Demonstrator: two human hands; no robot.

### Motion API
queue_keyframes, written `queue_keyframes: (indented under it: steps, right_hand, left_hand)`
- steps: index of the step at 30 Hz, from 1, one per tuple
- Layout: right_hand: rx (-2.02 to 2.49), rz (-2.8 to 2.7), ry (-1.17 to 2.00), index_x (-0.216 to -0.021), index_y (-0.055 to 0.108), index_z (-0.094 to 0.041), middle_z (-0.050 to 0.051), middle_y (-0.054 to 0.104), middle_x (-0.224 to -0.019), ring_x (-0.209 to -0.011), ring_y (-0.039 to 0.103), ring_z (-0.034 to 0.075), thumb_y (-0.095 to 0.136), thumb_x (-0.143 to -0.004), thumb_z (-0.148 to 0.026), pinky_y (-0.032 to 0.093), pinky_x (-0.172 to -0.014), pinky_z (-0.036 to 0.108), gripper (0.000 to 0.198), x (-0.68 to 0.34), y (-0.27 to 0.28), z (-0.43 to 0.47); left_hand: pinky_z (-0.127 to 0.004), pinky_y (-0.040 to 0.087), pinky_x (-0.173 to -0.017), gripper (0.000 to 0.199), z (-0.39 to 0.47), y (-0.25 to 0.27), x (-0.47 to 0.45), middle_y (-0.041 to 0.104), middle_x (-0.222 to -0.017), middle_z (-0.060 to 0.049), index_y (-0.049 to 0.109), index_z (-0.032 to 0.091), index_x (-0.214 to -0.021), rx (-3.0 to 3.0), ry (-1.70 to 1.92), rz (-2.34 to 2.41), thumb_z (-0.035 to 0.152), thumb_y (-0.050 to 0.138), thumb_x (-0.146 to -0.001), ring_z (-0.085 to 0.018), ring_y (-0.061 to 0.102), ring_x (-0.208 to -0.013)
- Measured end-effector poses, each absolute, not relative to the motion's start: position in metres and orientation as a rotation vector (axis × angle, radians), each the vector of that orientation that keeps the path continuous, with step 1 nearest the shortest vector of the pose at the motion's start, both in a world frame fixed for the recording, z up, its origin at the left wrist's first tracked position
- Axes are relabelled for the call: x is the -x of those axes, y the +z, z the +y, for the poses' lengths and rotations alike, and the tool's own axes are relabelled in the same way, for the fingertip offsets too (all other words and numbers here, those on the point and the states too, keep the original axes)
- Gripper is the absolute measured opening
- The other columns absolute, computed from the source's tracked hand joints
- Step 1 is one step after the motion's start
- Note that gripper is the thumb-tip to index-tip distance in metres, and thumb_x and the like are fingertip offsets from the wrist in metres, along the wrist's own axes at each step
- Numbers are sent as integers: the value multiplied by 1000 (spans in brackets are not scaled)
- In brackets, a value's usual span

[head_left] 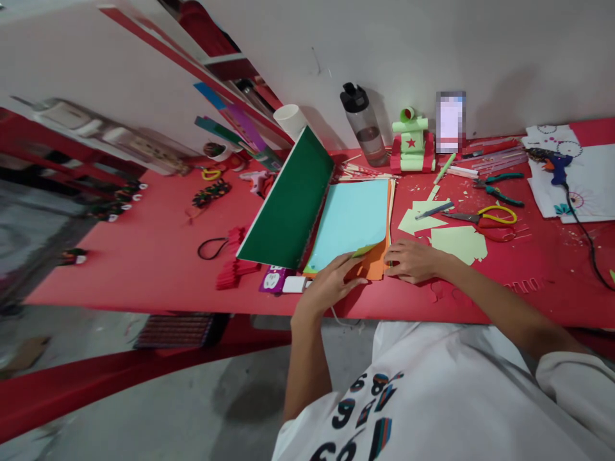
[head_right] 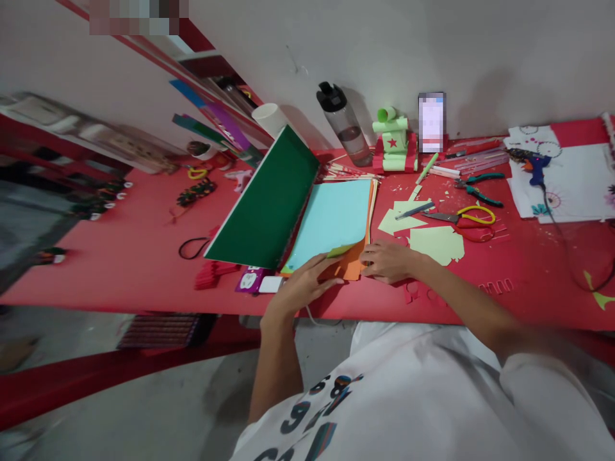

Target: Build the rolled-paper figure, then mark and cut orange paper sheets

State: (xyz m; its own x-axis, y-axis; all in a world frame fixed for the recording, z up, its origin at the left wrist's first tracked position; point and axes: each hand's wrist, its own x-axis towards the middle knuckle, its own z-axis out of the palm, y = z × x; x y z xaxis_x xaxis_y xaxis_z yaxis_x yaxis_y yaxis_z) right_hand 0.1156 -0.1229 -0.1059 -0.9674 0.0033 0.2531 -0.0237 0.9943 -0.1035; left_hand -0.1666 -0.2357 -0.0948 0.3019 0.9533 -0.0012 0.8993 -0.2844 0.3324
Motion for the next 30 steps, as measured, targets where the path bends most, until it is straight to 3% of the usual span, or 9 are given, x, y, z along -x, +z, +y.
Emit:
queue_keyframes:
  steps: [14, 30]
  right_hand:
    - [49, -2891, 127, -124, 75, -22, 11, 72, -120, -107, 57, 27, 54, -105, -22, 39, -89, 41, 28, -120, -104, -118]
    - [79, -2940, 177, -126, 75, -21, 13, 70, -119, -105, 54, 26, 54, -104, -20, 37, -87, 39, 30, -120, -99, -121]
  left_hand:
    - [-51, 51, -117, 57, -240, -91, 144, 59, -154, -15, 49, 21, -157, -2437, 312, 1662, 46, 55, -105, -33, 57, -142]
    - [-55, 48, -121, 58, -248, -104, 142, 55, -159, -18, 47, 19, -158, -2488, 315, 1685, 48, 49, -107, -35, 51, -150]
